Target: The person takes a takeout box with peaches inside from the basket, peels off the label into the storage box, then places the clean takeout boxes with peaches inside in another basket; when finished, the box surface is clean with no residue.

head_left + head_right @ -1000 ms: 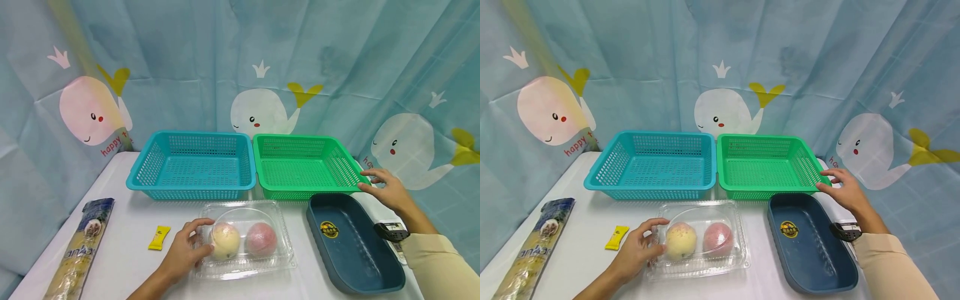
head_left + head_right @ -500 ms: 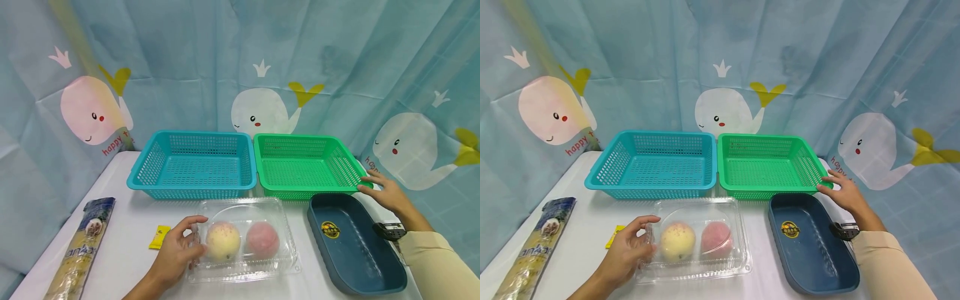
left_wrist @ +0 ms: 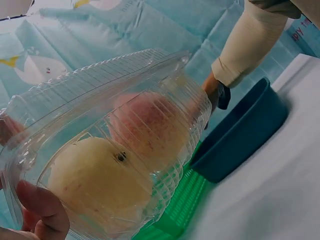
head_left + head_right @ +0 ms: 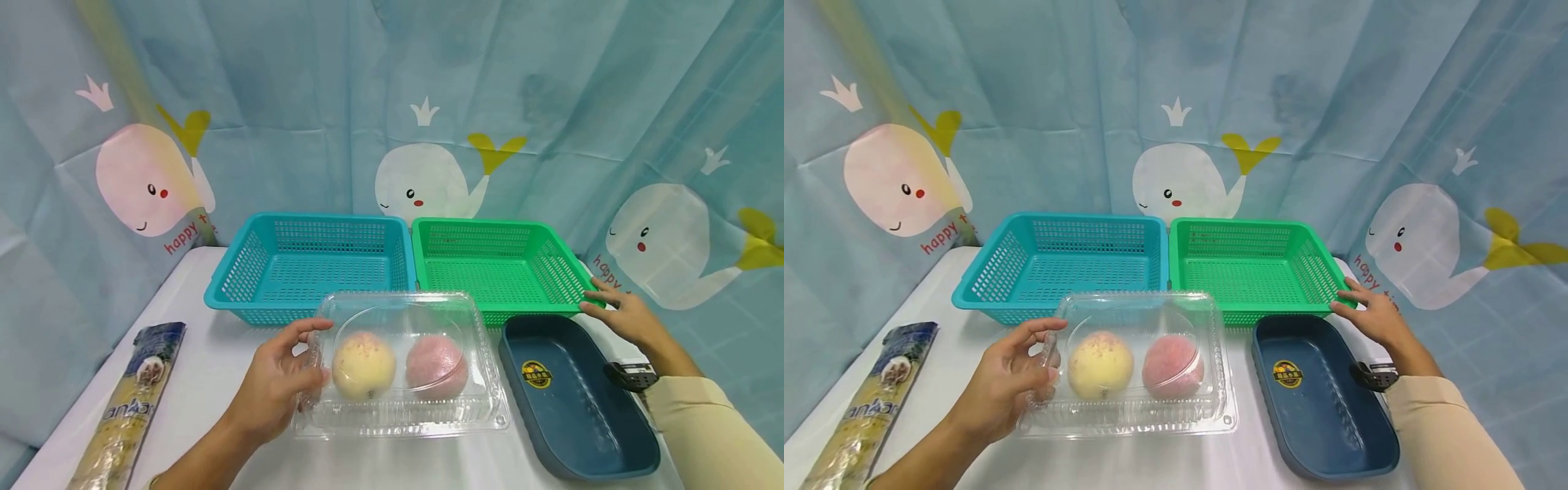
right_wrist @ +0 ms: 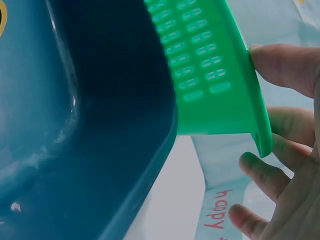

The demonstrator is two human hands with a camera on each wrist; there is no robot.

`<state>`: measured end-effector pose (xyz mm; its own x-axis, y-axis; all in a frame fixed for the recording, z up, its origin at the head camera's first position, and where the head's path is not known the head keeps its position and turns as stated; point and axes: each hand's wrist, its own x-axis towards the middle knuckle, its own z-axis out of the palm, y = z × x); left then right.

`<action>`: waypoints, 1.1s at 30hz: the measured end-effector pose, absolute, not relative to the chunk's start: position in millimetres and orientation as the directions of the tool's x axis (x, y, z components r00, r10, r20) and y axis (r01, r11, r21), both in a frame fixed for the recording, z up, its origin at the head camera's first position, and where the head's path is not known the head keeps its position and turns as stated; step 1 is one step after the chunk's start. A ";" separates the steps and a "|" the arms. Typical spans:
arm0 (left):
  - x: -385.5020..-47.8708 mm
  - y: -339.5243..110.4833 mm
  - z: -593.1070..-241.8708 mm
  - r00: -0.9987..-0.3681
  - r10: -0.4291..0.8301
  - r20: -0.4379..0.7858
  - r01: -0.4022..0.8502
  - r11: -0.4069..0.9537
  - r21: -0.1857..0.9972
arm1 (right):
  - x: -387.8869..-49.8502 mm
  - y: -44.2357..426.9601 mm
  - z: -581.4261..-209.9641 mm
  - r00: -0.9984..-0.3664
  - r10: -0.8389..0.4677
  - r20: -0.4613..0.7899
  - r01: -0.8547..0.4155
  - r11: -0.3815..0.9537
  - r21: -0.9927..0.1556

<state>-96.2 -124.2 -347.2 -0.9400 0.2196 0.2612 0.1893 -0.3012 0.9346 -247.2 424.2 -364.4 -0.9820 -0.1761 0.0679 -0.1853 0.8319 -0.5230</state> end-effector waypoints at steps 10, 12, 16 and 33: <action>-134.3 -100.3 -311.1 -0.965 0.214 0.153 0.091 -0.274 0.957 | -245.2 424.9 -363.9 -0.985 -0.166 0.049 -0.165 0.817 -0.553; -146.8 -94.5 -305.8 -0.970 0.204 0.135 0.074 -0.280 0.957 | -245.5 424.4 -363.7 -0.985 -0.167 0.047 -0.165 0.818 -0.552; -170.6 -83.3 -296.9 -0.978 0.179 0.111 0.058 -0.277 0.959 | -247.0 423.6 -362.2 -0.983 -0.175 0.052 -0.175 0.818 -0.547; -267.2 -23.1 -309.2 -0.981 0.189 0.051 -0.002 -0.268 0.963 | -246.9 427.0 -361.1 -0.978 -0.200 0.051 -0.198 0.837 -0.510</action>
<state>-267.2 -23.1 -309.2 -0.9807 0.1890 0.0510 -0.0016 -0.2682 0.9634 -246.9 427.0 -361.1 -0.9784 -0.2000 0.0513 -0.1979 0.8371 -0.5099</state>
